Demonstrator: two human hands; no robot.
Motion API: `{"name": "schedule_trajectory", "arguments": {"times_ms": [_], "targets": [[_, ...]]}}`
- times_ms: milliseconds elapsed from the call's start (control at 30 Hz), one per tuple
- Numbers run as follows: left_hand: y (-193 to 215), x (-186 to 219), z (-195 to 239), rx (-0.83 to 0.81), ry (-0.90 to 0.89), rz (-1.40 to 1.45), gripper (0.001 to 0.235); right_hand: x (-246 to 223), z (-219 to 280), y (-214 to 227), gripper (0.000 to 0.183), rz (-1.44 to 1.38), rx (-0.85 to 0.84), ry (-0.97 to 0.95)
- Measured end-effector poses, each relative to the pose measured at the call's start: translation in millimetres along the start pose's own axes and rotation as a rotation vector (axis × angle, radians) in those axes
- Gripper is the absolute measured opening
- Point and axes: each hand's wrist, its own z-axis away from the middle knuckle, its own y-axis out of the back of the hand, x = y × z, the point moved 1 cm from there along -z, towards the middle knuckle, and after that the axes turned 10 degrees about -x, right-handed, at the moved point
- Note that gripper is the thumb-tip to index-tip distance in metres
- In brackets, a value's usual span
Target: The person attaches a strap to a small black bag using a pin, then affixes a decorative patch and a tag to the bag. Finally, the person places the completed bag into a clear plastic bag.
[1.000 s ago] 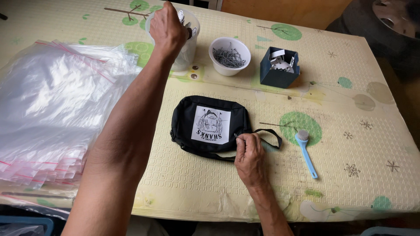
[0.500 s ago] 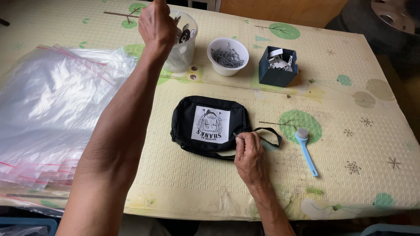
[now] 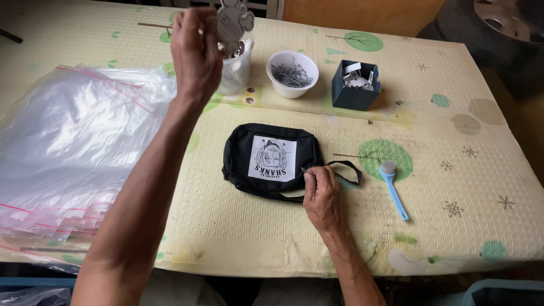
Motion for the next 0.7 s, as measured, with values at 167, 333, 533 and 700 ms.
{"name": "schedule_trajectory", "arguments": {"times_ms": [167,333,533,700], "targets": [[-25,49,100,-0.256,0.032,0.258,0.007,-2,-1,6,0.011,-0.026,0.009,-0.040],[-45,88,179,-0.577,0.067,0.267,0.017,-1,0,8,0.009,-0.046,0.046,-0.062],[-56,96,194,-0.638,0.150,0.276,0.019,5,0,5,0.009,-0.085,0.067,-0.067],[-71,88,201,-0.561,0.143,0.305,0.021,10,0,3,0.010,-0.082,0.094,-0.041]]}}
